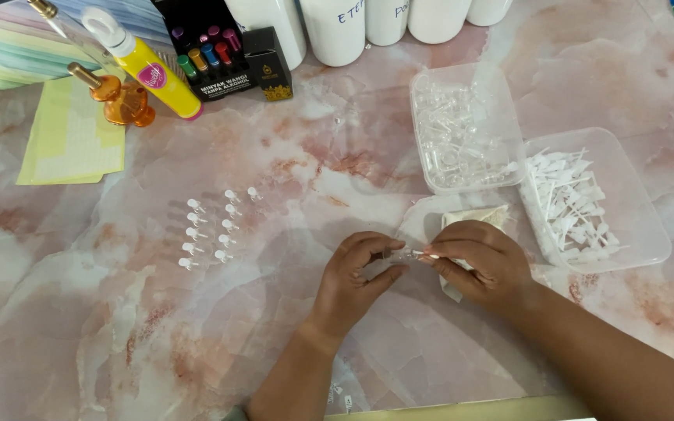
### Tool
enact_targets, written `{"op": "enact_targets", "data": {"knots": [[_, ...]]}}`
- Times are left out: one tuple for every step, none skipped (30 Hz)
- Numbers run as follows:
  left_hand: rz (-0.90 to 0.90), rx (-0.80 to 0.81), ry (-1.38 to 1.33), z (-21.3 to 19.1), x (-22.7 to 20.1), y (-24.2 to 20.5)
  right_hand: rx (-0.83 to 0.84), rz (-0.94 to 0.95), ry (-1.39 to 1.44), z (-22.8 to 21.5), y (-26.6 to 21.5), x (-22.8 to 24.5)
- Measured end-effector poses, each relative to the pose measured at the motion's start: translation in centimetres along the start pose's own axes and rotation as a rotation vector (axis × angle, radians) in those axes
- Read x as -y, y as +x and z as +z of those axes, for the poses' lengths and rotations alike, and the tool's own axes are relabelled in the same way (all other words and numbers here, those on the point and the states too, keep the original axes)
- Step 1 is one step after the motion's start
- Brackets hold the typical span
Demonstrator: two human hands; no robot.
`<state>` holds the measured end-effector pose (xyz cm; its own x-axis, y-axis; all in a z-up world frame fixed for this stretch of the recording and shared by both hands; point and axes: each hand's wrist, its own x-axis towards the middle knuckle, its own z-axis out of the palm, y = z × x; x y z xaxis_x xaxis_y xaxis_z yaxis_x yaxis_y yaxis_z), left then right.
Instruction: Manually assembling perfume sprayers by inserting thin plastic tubes into sprayer heads.
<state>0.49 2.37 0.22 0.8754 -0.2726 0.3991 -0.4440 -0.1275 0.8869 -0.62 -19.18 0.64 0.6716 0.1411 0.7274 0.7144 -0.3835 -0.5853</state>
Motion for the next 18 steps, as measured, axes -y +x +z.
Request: {"op": "enact_targets", "data": {"knots": [[-0.001,-0.001,-0.001,-0.1,-0.1,0.2,0.002,0.001,0.0,-0.1,0.4,0.0],[0.004,-0.01,0.003,-0.2,-0.3,0.3,0.017,-0.044,-0.039,-0.1,0.8,0.1],[0.008,-0.019,0.008,-0.4,-0.5,0.5,0.033,-0.089,-0.078,-0.2,1.2,0.2],[0.008,-0.02,0.008,-0.4,-0.5,0.4,0.034,-0.089,-0.078,-0.3,1.1,0.0],[-0.037,-0.037,0.002,-0.5,-0.5,0.3,0.059,0.0,-0.065,-0.3,1.1,-0.1],[-0.08,-0.056,-0.002,-0.6,-0.5,0.3,0.085,0.086,-0.053,-0.3,1.1,-0.3],[-0.079,-0.058,-0.002,-0.6,-0.4,0.2,0.086,0.084,-0.052,-0.3,0.8,-0.5],[-0.086,-0.051,-0.025,-0.6,-0.3,0.2,0.092,0.192,0.032,-0.3,0.6,-0.7],[-0.094,-0.045,-0.049,-0.5,-0.2,0.1,0.097,0.3,0.116,-0.3,0.3,-0.9],[-0.094,-0.046,-0.049,-0.5,-0.3,0.1,0.098,0.3,0.116,-0.3,0.3,-1.1],[-0.115,-0.051,-0.072,-0.4,-0.3,0.0,0.103,0.406,0.216,-0.4,0.2,-1.4],[-0.134,-0.056,-0.096,-0.3,-0.4,0.0,0.107,0.511,0.315,-0.4,0.1,-1.6],[-0.133,-0.055,-0.097,-0.2,-0.1,0.0,0.106,0.511,0.314,-0.3,0.0,-1.6],[-0.156,-0.061,-0.144,-0.1,0.1,-0.1,0.073,0.5,0.337,-0.2,-0.1,-1.6],[-0.178,-0.066,-0.19,-0.1,0.4,-0.2,0.04,0.489,0.36,0.0,-0.1,-1.6],[-0.179,-0.068,-0.19,0.0,0.3,-0.3,0.042,0.488,0.361,-0.1,-0.1,-1.5],[-0.177,-0.076,-0.192,0.0,0.3,-0.3,0.036,0.362,0.22,-0.2,-0.1,-1.4],[-0.175,-0.084,-0.195,0.1,0.2,-0.4,0.03,0.236,0.079,-0.3,0.0,-1.2]]}}
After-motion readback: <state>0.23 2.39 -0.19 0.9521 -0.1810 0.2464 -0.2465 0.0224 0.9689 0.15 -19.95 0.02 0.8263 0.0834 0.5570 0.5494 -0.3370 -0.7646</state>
